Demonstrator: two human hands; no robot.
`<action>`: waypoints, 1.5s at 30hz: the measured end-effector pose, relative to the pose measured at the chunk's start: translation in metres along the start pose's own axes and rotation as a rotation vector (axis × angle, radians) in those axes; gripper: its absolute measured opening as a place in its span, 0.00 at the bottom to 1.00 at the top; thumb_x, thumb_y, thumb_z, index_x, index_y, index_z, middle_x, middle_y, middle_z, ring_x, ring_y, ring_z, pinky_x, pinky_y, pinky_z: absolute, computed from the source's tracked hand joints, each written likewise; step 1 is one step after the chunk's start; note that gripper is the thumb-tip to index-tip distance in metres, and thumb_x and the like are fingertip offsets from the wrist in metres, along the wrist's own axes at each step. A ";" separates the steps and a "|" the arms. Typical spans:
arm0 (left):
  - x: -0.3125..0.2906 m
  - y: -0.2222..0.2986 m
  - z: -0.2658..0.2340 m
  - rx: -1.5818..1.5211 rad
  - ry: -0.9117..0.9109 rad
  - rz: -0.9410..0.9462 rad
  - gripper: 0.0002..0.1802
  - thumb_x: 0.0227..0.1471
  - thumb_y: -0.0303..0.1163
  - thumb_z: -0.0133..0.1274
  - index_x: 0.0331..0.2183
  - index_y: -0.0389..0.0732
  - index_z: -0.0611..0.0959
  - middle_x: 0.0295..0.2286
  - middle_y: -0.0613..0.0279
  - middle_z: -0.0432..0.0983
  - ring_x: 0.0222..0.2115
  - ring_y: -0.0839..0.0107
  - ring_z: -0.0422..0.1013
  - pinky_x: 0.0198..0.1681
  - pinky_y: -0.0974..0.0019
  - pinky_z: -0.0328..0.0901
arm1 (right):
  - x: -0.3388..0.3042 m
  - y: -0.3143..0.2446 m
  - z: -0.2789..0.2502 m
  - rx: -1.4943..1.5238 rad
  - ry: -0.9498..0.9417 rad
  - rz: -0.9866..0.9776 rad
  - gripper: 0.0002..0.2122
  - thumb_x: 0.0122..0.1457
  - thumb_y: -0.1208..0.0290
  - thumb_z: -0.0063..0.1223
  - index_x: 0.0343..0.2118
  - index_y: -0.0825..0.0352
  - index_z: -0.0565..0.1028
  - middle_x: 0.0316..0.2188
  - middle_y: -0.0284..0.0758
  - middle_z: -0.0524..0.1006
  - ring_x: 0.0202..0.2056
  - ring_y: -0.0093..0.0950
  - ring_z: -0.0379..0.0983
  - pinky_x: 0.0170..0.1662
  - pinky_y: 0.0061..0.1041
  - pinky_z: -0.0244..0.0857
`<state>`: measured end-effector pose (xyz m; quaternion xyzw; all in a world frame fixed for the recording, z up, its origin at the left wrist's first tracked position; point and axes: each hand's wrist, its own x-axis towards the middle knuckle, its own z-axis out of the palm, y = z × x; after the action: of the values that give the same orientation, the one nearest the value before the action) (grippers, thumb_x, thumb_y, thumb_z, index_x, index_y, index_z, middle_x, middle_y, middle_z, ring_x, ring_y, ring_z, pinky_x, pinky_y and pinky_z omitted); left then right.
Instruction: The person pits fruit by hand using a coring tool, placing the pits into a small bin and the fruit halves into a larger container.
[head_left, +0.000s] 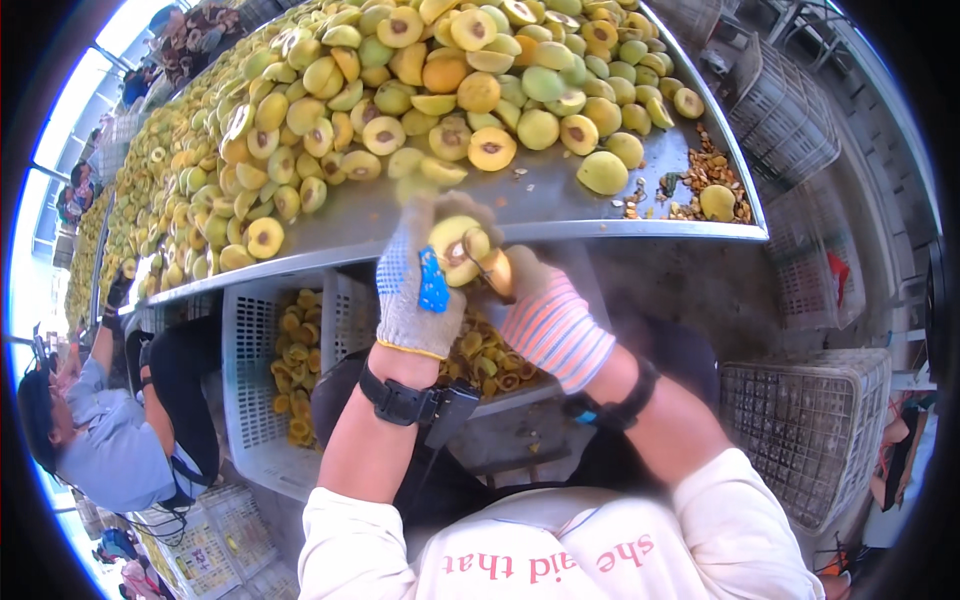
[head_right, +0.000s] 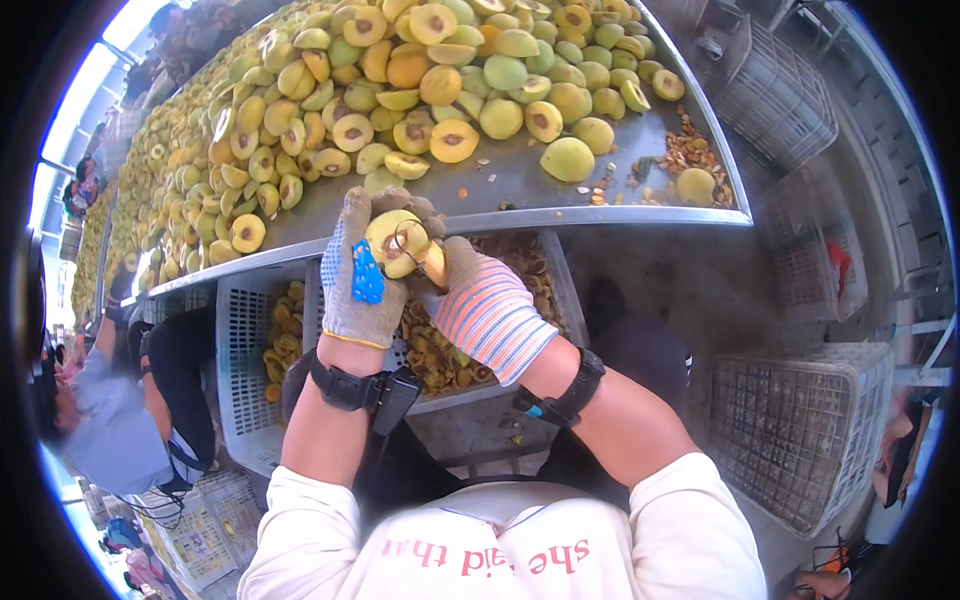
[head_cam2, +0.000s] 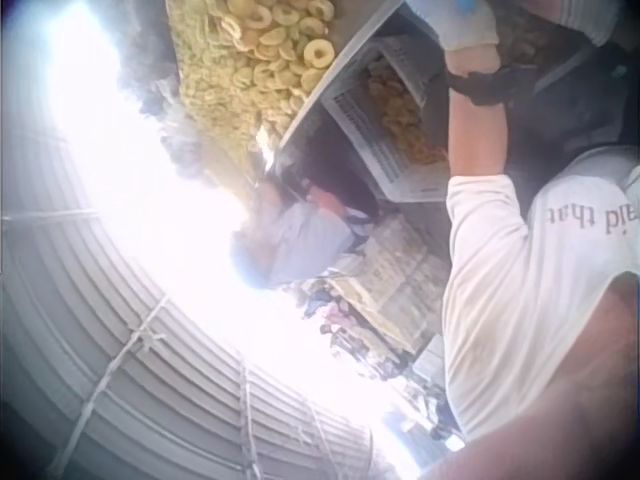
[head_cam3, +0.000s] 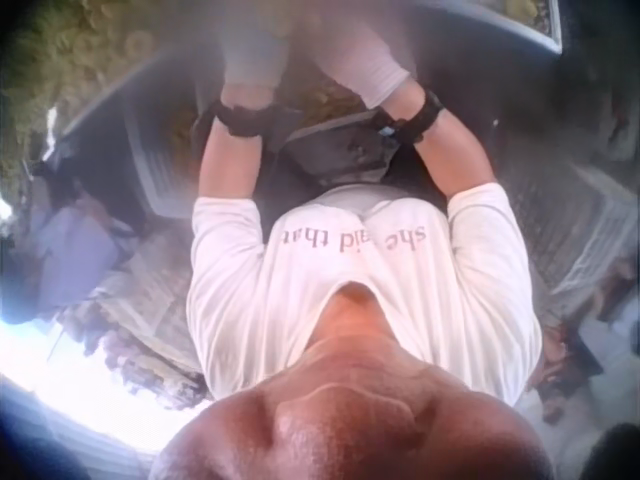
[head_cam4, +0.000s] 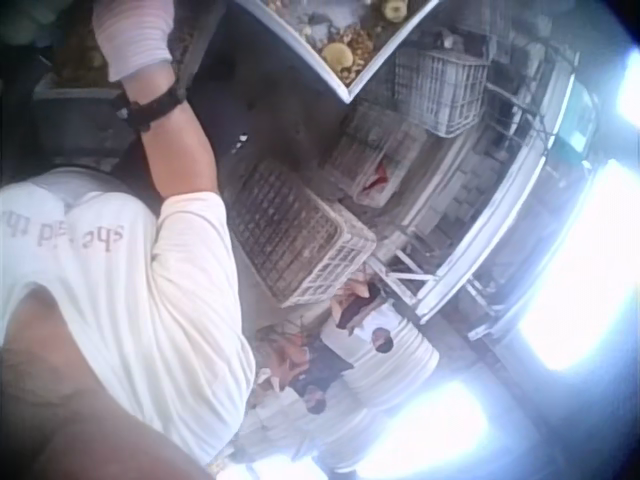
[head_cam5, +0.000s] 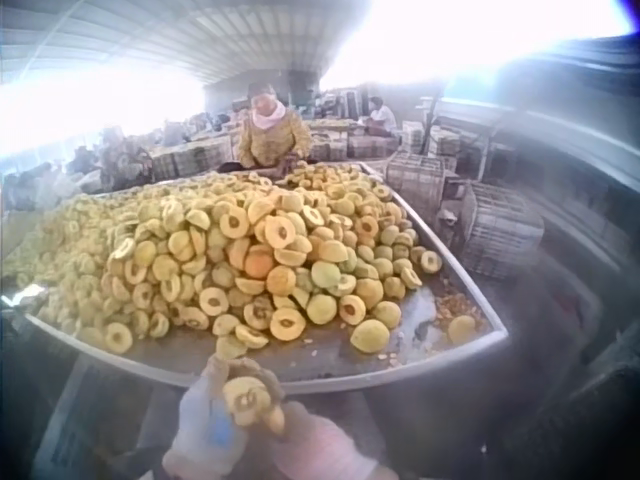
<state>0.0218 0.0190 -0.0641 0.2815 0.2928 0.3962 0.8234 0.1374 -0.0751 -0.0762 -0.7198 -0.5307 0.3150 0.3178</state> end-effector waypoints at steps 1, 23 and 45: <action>0.001 0.001 -0.004 -0.007 0.012 0.001 0.18 0.65 0.41 0.44 0.43 0.36 0.77 0.37 0.55 0.77 0.39 0.66 0.76 0.43 0.67 0.72 | 0.002 -0.004 0.002 -0.003 -0.013 0.000 0.22 0.51 0.60 0.63 0.44 0.70 0.70 0.35 0.49 0.78 0.41 0.48 0.75 0.42 0.38 0.70; -0.010 0.020 -0.003 0.583 0.011 0.250 0.22 0.62 0.45 0.47 0.32 0.34 0.79 0.27 0.52 0.79 0.25 0.64 0.76 0.28 0.66 0.72 | 0.004 -0.044 -0.001 0.414 -0.395 0.047 0.16 0.50 0.67 0.60 0.41 0.67 0.74 0.28 0.38 0.79 0.29 0.33 0.76 0.34 0.29 0.71; -0.050 0.039 -0.012 -0.047 -0.008 -0.092 0.25 0.60 0.56 0.47 0.29 0.43 0.79 0.26 0.60 0.75 0.24 0.67 0.72 0.23 0.69 0.69 | -0.031 0.005 -0.045 0.862 -1.050 0.140 0.11 0.49 0.66 0.62 0.32 0.66 0.74 0.16 0.28 0.70 0.14 0.18 0.64 0.16 0.19 0.55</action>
<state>-0.0314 0.0015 -0.0328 0.2499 0.2928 0.3634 0.8484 0.1681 -0.1112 -0.0499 -0.3136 -0.3939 0.8255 0.2552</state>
